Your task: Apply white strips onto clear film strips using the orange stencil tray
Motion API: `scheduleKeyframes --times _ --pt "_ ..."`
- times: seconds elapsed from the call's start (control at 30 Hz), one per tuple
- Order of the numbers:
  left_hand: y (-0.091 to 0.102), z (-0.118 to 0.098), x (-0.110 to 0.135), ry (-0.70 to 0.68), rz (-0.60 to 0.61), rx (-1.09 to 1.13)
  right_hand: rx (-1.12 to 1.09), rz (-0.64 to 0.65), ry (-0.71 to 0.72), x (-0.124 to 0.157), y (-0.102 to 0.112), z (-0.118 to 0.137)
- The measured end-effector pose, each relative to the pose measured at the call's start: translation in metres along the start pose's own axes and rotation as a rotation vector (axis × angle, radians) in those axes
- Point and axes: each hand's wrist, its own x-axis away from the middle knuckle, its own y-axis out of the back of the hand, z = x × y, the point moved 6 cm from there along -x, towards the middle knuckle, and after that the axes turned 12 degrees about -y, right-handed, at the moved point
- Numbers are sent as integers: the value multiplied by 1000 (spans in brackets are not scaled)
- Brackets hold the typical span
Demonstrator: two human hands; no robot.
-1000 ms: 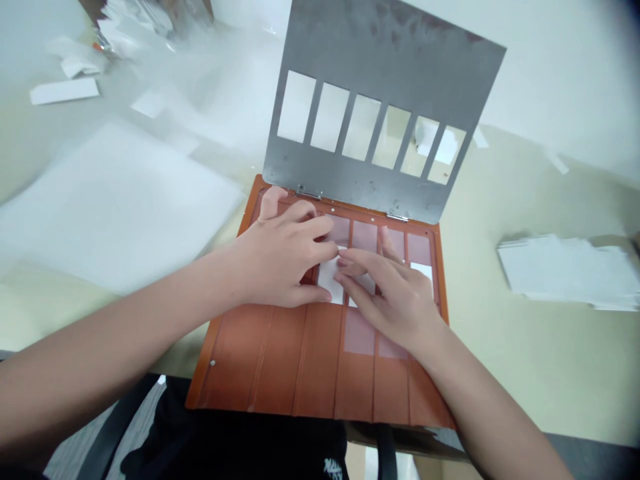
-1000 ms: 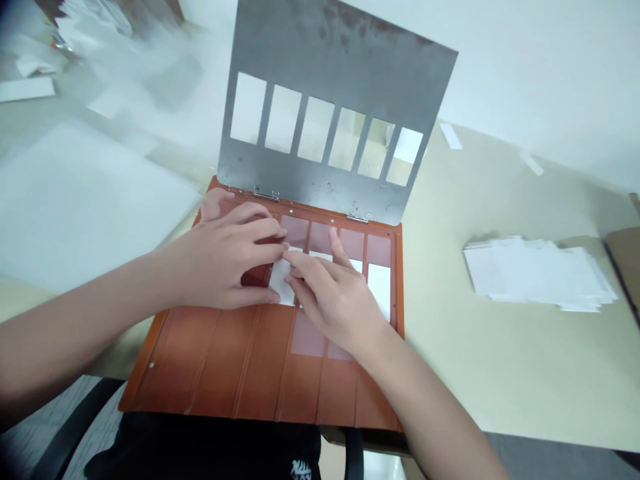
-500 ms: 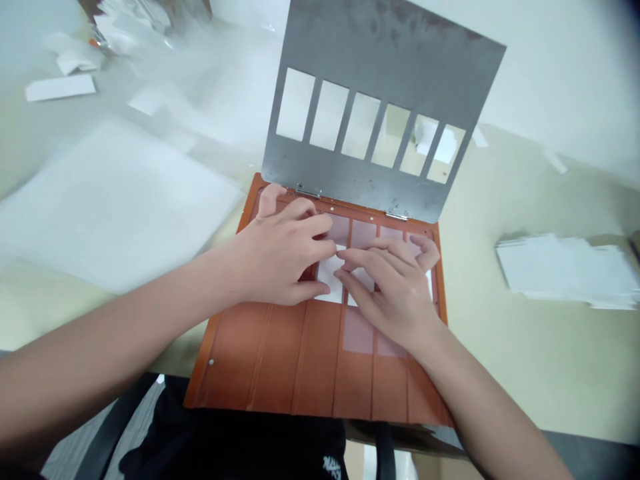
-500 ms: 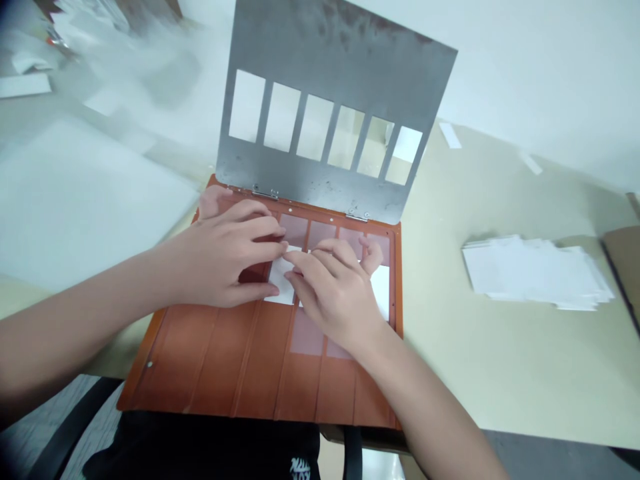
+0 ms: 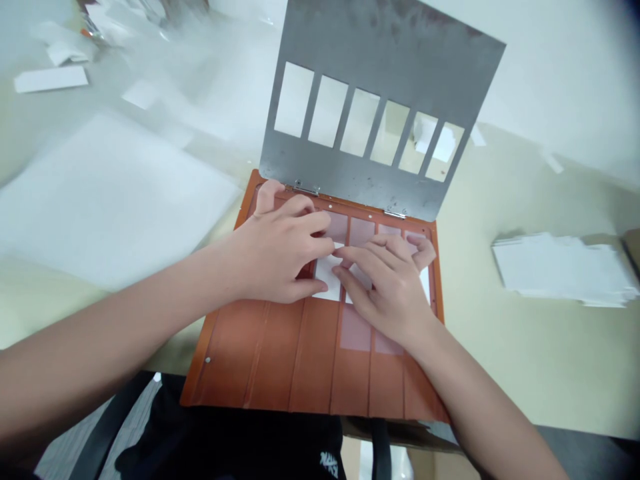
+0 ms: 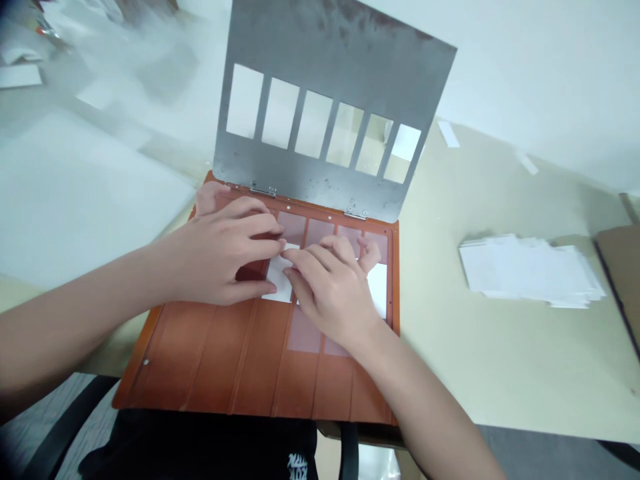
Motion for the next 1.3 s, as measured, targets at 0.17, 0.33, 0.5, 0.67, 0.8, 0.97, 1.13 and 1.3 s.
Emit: scheduleKeyframes --times 0.17,0.33,0.5,0.67,0.8,0.97,1.13,1.3 --pt "0 0 0 -7 -15 -8 -5 16 -12 -1 0 0" --pt "0 1 0 -10 -19 -16 6 27 -43 -3 0 -2" --pt "1 0 0 -11 -35 -15 21 50 -79 -3 -2 -4" --pt "2 -1 0 5 -26 -16 56 80 -121 -2 -3 -8" --pt "2 -1 0 2 -51 3 61 112 -147 -2 -4 -10" --pt "2 -1 0 6 -50 1 43 146 -161 -2 -6 -12" --pt "3 -1 0 1 -36 -11 37 144 -168 -2 -7 -13" --pt "3 -1 0 0 -39 -8 30 155 -174 -3 -6 -14"
